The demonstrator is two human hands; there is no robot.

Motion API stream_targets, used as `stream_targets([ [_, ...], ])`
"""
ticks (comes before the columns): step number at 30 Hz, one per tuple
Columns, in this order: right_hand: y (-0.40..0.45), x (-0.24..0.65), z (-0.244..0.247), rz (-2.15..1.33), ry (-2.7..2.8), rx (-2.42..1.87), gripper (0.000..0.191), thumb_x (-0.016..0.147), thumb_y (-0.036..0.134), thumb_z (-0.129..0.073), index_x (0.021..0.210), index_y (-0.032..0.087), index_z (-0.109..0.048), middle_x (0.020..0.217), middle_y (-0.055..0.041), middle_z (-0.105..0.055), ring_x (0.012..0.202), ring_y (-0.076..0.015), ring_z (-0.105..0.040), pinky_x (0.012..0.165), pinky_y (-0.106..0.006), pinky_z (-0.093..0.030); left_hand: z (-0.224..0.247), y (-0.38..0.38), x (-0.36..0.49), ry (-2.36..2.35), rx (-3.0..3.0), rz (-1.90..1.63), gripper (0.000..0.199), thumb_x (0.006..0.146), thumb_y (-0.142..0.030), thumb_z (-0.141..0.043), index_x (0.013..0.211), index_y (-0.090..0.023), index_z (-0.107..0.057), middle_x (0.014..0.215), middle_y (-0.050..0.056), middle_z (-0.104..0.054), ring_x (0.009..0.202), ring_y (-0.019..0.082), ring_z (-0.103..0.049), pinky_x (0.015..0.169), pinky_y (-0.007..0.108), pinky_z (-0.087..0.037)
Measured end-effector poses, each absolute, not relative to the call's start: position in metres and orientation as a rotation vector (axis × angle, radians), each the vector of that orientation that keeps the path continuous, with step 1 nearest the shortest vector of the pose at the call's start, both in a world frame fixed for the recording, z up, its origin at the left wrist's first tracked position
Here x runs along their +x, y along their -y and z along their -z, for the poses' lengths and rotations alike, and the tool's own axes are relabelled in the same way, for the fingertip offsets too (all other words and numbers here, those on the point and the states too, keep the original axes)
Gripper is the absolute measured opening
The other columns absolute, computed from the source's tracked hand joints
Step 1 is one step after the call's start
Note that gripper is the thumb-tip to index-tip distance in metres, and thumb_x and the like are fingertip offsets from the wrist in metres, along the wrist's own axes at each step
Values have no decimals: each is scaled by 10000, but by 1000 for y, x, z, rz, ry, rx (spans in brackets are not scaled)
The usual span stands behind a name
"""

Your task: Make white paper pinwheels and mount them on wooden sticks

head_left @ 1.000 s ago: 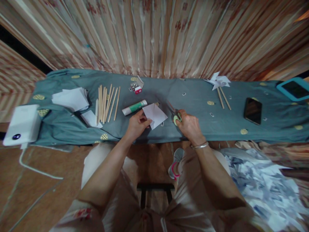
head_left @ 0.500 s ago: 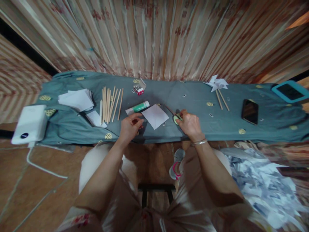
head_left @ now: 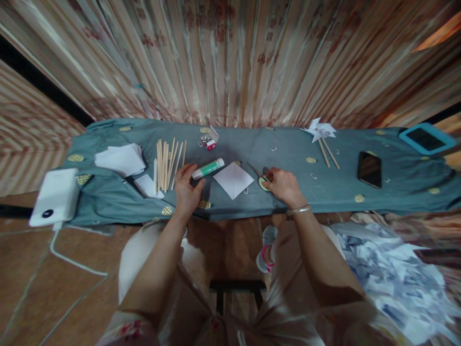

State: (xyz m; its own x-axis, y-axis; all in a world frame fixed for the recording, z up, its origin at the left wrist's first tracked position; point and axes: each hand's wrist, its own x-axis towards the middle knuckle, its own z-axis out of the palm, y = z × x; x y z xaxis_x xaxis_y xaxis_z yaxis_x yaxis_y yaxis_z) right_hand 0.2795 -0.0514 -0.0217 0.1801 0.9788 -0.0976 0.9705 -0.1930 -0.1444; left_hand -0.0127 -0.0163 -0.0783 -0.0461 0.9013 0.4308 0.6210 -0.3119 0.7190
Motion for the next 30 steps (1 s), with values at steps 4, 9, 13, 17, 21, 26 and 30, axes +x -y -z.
stream_targets([
  [4, 50, 283, 21, -319, 1990, -2334, 247, 832, 344, -667, 1018, 190, -722, 987, -102, -782, 934, -258, -730, 713, -294, -459, 84, 8, -11, -1639, 1945, -1207, 474, 778, -211, -696, 1246, -156, -647, 1286, 141, -624, 1240, 299, -551, 1132, 477, -393],
  [9, 49, 283, 18, -339, 2000, -2342, 240, 851, 317, -642, 1034, 188, -728, 1009, -106, -784, 969, -270, -727, 728, -298, -459, 83, 7, -6, -1693, 1974, -1081, 475, 788, -187, -660, 1260, -135, -640, 1276, 157, -650, 1226, 326, -559, 1089, 496, -426],
  [13, 48, 278, 13, -274, 1973, -2362, 286, 909, 366, -577, 1058, 175, -728, 1035, -143, -777, 979, -297, -723, 737, -319, -463, 80, 9, -3, -1736, 2010, -988, 473, 803, -175, -630, 1271, -111, -633, 1261, 175, -655, 1218, 351, -557, 1053, 506, -443],
  [17, 46, 273, 11, -205, 1945, -2330, 303, 935, 373, -554, 1086, 168, -718, 1044, -155, -773, 977, -302, -723, 741, -324, -464, 79, 9, -1, -1763, 2043, -965, 405, 830, -194, -600, 1222, -105, -656, 1193, 176, -673, 1170, 341, -577, 1036, 486, -449],
  [21, 43, 267, 12, -245, 1931, -2206, 275, 945, 353, -548, 1069, 181, -722, 1021, -129, -780, 963, -275, -727, 758, -307, -463, 81, 8, 1, -1786, 2029, -977, 338, 839, -235, -591, 1141, -116, -684, 1122, 166, -688, 1115, 332, -599, 1012, 472, -458],
  [26, 41, 251, 11, -348, 1825, -1988, 247, 934, 322, -543, 1011, 190, -736, 959, -91, -783, 901, -235, -723, 783, -294, -468, 82, 8, 6, -1731, 1848, -1175, 315, 825, -283, -600, 1087, -133, -688, 1073, 145, -697, 1054, 307, -615, 979, 449, -465],
  [30, 35, 234, 18, -599, 1685, -1732, 237, 891, 339, -574, 951, 188, -747, 864, -57, -768, 790, -188, -691, 740, -280, -481, 71, 12, 15, -1562, 1496, -1325, 376, 828, -398, -612, 1083, -133, -689, 911, 69, -691, 774, 196, -604, 761, 325, -493],
])
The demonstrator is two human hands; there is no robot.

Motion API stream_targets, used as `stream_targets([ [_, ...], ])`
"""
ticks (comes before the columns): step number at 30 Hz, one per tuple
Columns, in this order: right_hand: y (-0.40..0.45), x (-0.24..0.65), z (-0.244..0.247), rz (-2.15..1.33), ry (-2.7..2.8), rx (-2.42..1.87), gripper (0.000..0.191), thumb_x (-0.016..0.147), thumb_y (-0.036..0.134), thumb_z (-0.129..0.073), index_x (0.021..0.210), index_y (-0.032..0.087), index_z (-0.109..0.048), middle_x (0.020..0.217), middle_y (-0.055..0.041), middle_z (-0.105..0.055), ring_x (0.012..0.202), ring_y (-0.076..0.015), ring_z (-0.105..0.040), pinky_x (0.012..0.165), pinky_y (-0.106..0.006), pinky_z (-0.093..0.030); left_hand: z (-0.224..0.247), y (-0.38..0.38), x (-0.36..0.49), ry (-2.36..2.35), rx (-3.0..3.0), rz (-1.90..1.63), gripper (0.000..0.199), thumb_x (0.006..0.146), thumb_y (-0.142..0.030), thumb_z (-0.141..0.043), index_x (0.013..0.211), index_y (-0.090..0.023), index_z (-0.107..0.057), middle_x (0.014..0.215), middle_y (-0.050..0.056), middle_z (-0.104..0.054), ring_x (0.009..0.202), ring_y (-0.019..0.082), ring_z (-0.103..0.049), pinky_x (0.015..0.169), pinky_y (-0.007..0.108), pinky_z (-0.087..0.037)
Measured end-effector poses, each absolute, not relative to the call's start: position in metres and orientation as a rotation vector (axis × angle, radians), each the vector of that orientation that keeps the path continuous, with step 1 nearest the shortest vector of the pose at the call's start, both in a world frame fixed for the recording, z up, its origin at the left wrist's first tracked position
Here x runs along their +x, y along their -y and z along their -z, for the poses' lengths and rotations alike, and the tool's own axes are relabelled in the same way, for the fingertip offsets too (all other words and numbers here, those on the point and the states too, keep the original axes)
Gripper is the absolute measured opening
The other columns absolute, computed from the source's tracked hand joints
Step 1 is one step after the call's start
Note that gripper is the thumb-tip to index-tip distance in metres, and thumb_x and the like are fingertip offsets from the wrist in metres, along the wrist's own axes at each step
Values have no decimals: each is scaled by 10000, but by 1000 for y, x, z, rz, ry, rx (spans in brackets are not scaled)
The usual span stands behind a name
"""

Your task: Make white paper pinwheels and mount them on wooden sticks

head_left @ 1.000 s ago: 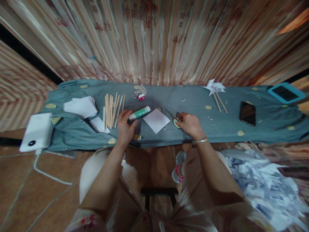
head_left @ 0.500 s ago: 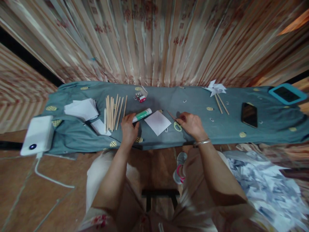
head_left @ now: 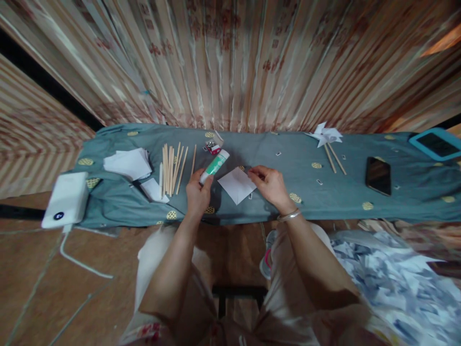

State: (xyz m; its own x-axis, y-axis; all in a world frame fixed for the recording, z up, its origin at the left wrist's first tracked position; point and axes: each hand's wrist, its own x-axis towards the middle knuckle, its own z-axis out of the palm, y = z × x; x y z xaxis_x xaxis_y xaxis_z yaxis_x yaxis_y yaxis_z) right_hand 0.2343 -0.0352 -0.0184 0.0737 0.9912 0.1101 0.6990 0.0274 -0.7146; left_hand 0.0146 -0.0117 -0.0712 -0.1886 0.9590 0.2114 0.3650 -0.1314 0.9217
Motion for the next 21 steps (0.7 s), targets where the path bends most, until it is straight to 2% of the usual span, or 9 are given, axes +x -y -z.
stream_targets([
  [3, 31, 219, 26, -924, 1467, -1512, 317, 828, 452, -634, 949, 176, -735, 847, -47, -753, 734, -171, -662, 660, -270, -489, 59, 19, 25, -1330, 1266, -1338, 401, 792, -462, -655, 1021, -136, -703, 782, 16, -663, 688, 144, -566, 665, 257, -461],
  [6, 29, 204, 26, -1234, 1236, -1321, 409, 720, 531, -742, 947, 192, -724, 914, -40, -762, 777, -155, -672, 660, -249, -496, 49, 31, 35, -1117, 1105, -1258, 455, 726, -517, -735, 994, -150, -716, 855, 28, -709, 749, 146, -607, 705, 252, -484],
  [10, 30, 193, 20, -1510, 991, -1146, 463, 569, 559, -852, 818, 192, -718, 807, -9, -749, 739, -132, -668, 716, -250, -518, 41, 43, 46, -917, 963, -1128, 498, 650, -553, -810, 946, -158, -748, 800, 20, -720, 722, 133, -610, 732, 253, -493],
  [13, 30, 191, 20, -1547, 908, -1092, 490, 483, 567, -888, 744, 192, -711, 720, 8, -725, 720, -138, -662, 763, -275, -531, 39, 45, 50, -875, 898, -1091, 524, 599, -573, -842, 919, -165, -765, 777, 22, -724, 722, 135, -613, 741, 259, -499],
  [15, 28, 192, 23, -1495, 883, -1115, 501, 474, 583, -883, 734, 194, -705, 690, 15, -707, 702, -137, -648, 737, -274, -523, 40, 45, 51, -893, 889, -1071, 536, 581, -585, -848, 903, -163, -773, 800, 37, -734, 727, 141, -618, 737, 265, -503],
  [21, 19, 210, 27, -1321, 780, -1249, 512, 551, 632, -841, 670, 199, -596, 601, 46, -604, 546, -84, -532, 488, -212, -391, 56, 39, 39, -1043, 1049, -1074, 468, 672, -547, -788, 938, -163, -765, 855, 46, -722, 707, 138, -604, 696, 269, -506],
])
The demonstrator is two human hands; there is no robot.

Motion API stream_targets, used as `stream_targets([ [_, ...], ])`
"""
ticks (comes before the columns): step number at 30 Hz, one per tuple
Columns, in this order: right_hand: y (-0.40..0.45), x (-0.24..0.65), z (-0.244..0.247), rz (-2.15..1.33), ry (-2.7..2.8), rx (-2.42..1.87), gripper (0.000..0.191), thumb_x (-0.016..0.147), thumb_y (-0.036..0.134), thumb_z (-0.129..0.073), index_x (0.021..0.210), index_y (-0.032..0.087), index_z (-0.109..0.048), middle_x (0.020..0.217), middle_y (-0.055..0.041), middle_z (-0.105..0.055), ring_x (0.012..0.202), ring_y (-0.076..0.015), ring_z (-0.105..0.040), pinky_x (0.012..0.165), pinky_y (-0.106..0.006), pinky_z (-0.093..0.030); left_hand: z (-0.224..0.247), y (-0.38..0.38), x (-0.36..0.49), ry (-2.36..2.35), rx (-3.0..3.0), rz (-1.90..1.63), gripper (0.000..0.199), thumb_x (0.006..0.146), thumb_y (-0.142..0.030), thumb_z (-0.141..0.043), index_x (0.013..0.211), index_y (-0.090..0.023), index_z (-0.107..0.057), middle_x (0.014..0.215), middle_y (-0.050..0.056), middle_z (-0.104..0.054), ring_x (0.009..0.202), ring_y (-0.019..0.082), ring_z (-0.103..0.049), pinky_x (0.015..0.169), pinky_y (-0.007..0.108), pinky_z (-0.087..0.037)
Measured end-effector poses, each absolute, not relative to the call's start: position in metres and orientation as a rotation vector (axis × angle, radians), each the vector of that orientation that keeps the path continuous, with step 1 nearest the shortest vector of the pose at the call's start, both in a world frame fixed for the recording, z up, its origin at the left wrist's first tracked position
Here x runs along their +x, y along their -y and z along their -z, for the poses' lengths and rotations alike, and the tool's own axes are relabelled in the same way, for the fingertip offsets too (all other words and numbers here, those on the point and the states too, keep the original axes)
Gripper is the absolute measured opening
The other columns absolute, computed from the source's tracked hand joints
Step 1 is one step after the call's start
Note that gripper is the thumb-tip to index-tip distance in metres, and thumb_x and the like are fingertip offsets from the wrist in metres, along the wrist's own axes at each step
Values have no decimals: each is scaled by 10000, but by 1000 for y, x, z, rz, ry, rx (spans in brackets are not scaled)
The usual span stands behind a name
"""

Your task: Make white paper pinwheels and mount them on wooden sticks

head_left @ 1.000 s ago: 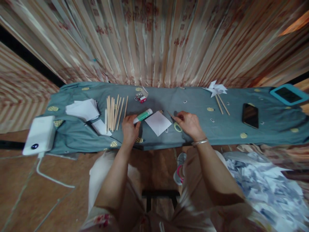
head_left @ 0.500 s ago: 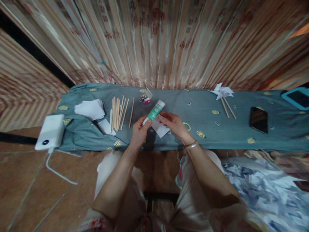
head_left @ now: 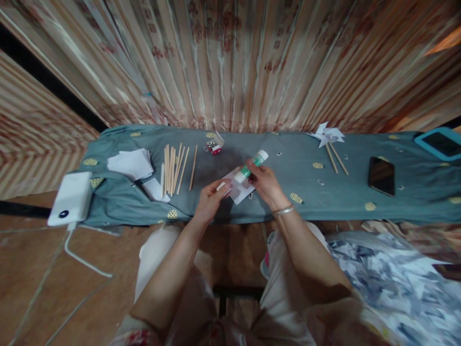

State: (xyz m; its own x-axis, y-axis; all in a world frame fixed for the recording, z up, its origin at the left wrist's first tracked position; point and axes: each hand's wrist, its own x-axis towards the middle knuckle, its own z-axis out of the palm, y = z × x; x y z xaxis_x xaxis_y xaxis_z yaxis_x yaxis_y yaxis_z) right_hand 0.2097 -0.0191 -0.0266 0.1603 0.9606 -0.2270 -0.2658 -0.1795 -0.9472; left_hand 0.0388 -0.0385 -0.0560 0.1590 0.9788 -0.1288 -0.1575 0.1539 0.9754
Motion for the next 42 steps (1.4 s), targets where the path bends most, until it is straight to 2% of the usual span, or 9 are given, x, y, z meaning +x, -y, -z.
stream_targets([
  [2, 19, 216, 24, -1346, 734, -1264, 518, 599, 653, -811, 671, 207, -556, 571, 50, -574, 497, -82, -506, 423, -212, -336, 62, 33, 31, -1182, 1239, -1131, 389, 735, -459, -742, 1000, -175, -756, 886, 49, -711, 755, 161, -618, 714, 288, -517],
  [4, 20, 220, 23, -1390, 668, -1251, 525, 614, 654, -805, 663, 216, -520, 534, 59, -535, 464, -83, -495, 386, -209, -302, 66, 27, 24, -1321, 1506, -1193, 326, 760, -321, -712, 1058, -192, -744, 1011, 69, -703, 894, 202, -647, 829, 341, -533],
  [8, 24, 223, 23, -1447, 583, -1221, 485, 598, 568, -852, 683, 212, -535, 529, 69, -530, 455, -74, -499, 390, -195, -353, 73, 15, 13, -1411, 1902, -1127, 378, 807, -185, -628, 1178, -202, -702, 1215, 109, -657, 1169, 262, -609, 1069, 459, -459],
  [14, 27, 229, 37, -1367, 754, -1276, 473, 519, 530, -884, 721, 191, -622, 610, 37, -625, 507, -81, -532, 480, -216, -447, 85, 9, 15, -1495, 2093, -972, 455, 836, -172, -605, 1290, -160, -633, 1363, 170, -588, 1285, 314, -541, 1126, 517, -411],
  [19, 27, 233, 54, -1079, 1032, -1445, 512, 626, 671, -760, 734, 201, -590, 565, 25, -608, 506, -117, -546, 511, -257, -454, 74, 23, 26, -1512, 2323, -976, 410, 908, -195, -542, 1314, -221, -600, 1518, 130, -477, 1483, 330, -305, 1177, 616, -271],
  [23, 27, 235, 61, -882, 1231, -1581, 499, 722, 693, -678, 821, 214, -578, 665, -7, -653, 591, -163, -598, 580, -300, -482, 64, 47, 41, -1273, 2540, -809, 329, 965, -212, -488, 1245, -273, -650, 1428, 100, -569, 1462, 294, -360, 1202, 623, -186],
  [29, 31, 232, 57, -735, 1442, -1625, 410, 827, 609, -619, 931, 213, -607, 835, -60, -710, 766, -229, -657, 708, -348, -506, 71, 64, 50, -1227, 2587, -616, 440, 940, -409, -585, 1353, -258, -605, 1529, 193, -429, 1494, 422, -246, 1164, 692, -167],
  [35, 31, 228, 53, -716, 1542, -1749, 411, 839, 576, -620, 984, 191, -623, 837, -76, -726, 799, -261, -679, 729, -361, -513, 75, 62, 51, -1249, 2553, -578, 450, 938, -433, -584, 1350, -252, -601, 1536, 174, -436, 1499, 412, -237, 1175, 690, -124],
  [42, 28, 226, 59, -647, 1619, -1678, 439, 870, 556, -603, 1108, 188, -618, 969, -86, -743, 891, -251, -701, 775, -332, -513, 77, 62, 51, -1263, 2624, -544, 469, 946, -454, -565, 1369, -252, -575, 1527, 175, -446, 1495, 412, -251, 1174, 687, -133],
])
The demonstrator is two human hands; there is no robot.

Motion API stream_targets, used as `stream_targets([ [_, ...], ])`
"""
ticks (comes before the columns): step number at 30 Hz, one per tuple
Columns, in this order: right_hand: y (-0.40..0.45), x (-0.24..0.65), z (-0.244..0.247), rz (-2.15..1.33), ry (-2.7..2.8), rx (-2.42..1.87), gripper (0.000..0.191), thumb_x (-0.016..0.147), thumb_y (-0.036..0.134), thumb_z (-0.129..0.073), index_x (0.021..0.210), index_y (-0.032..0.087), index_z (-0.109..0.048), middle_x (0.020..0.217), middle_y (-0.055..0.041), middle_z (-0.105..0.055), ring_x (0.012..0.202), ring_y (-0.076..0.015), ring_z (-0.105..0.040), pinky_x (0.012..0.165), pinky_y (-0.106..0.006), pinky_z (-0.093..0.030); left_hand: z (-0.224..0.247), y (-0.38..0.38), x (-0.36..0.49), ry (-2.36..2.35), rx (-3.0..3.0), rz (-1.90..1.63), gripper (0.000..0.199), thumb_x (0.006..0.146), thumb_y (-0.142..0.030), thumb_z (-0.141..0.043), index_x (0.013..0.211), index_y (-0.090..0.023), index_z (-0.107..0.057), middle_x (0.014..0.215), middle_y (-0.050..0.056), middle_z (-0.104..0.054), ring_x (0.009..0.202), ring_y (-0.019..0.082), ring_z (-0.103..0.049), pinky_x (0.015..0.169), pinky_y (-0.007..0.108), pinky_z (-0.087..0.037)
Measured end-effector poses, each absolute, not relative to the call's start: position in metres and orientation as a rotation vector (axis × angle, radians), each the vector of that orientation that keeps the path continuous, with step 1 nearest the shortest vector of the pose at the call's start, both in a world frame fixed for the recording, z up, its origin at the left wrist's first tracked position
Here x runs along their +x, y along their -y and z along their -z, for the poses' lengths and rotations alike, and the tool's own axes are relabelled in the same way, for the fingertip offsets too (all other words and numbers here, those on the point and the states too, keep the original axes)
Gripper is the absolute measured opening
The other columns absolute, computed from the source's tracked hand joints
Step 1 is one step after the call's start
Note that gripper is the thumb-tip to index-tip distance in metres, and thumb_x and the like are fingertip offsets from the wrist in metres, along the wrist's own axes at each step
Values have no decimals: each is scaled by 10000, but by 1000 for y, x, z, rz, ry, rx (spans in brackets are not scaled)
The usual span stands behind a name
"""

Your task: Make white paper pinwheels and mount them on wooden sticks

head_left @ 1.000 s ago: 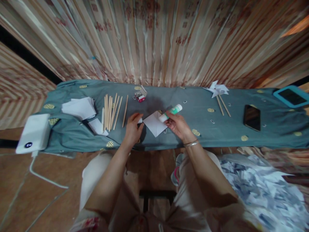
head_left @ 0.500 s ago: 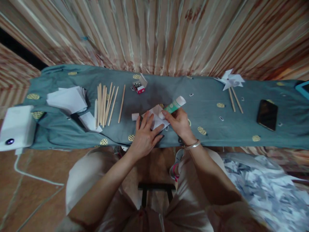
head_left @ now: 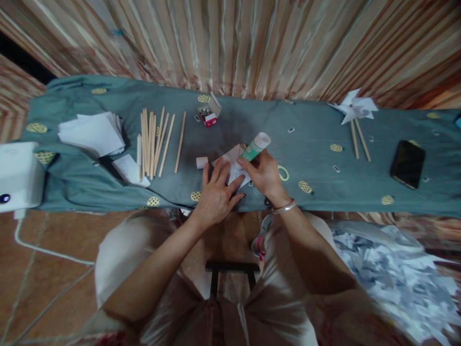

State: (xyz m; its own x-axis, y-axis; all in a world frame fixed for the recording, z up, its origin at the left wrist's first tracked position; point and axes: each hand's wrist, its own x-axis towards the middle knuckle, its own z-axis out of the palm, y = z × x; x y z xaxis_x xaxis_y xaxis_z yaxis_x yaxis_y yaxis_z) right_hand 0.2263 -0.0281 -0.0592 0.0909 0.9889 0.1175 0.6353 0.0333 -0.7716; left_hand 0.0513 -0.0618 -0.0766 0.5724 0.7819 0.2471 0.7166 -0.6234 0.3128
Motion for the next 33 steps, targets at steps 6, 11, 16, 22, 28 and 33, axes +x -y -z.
stream_targets([
  [6, 24, 224, 69, -519, 1676, -1618, 529, 854, 634, -579, 1104, 169, -609, 1002, -133, -741, 921, -301, -697, 787, -399, -523, 74, 63, 51, -1297, 2653, -486, 495, 963, -476, -525, 1395, -236, -540, 1548, 190, -425, 1499, 401, -256, 1174, 689, -152],
  [11, 22, 224, 74, -470, 1713, -1646, 533, 857, 654, -559, 1102, 182, -589, 956, -134, -736, 847, -291, -687, 760, -414, -519, 72, 63, 51, -1306, 2671, -455, 480, 955, -475, -543, 1372, -239, -563, 1555, 184, -423, 1499, 403, -262, 1175, 693, -163],
  [16, 22, 223, 74, -466, 1731, -1642, 515, 862, 646, -547, 1102, 190, -581, 896, -116, -723, 820, -299, -682, 723, -418, -512, 72, 63, 51, -1308, 2669, -454, 468, 941, -475, -569, 1344, -237, -583, 1558, 180, -421, 1502, 407, -252, 1174, 699, -164],
  [22, 21, 223, 69, -506, 1775, -1689, 475, 863, 633, -529, 1110, 229, -566, 894, -106, -708, 819, -305, -670, 718, -433, -500, 73, 63, 51, -1300, 2662, -470, 479, 930, -462, -596, 1356, -246, -563, 1572, 168, -405, 1506, 411, -236, 1168, 712, -159],
  [28, 20, 222, 68, -523, 1780, -1698, 449, 869, 609, -533, 1109, 231, -556, 867, -96, -698, 791, -292, -658, 708, -413, -478, 71, 63, 52, -1305, 2644, -443, 478, 933, -461, -592, 1356, -241, -571, 1580, 173, -389, 1503, 414, -242, 1172, 713, -144],
  [33, 21, 220, 67, -518, 1793, -1740, 477, 880, 607, -496, 1140, 210, -537, 932, -111, -693, 860, -305, -663, 748, -418, -475, 70, 63, 53, -1317, 2644, -421, 490, 925, -458, -606, 1365, -246, -569, 1571, 182, -398, 1502, 421, -240, 1168, 717, -145],
])
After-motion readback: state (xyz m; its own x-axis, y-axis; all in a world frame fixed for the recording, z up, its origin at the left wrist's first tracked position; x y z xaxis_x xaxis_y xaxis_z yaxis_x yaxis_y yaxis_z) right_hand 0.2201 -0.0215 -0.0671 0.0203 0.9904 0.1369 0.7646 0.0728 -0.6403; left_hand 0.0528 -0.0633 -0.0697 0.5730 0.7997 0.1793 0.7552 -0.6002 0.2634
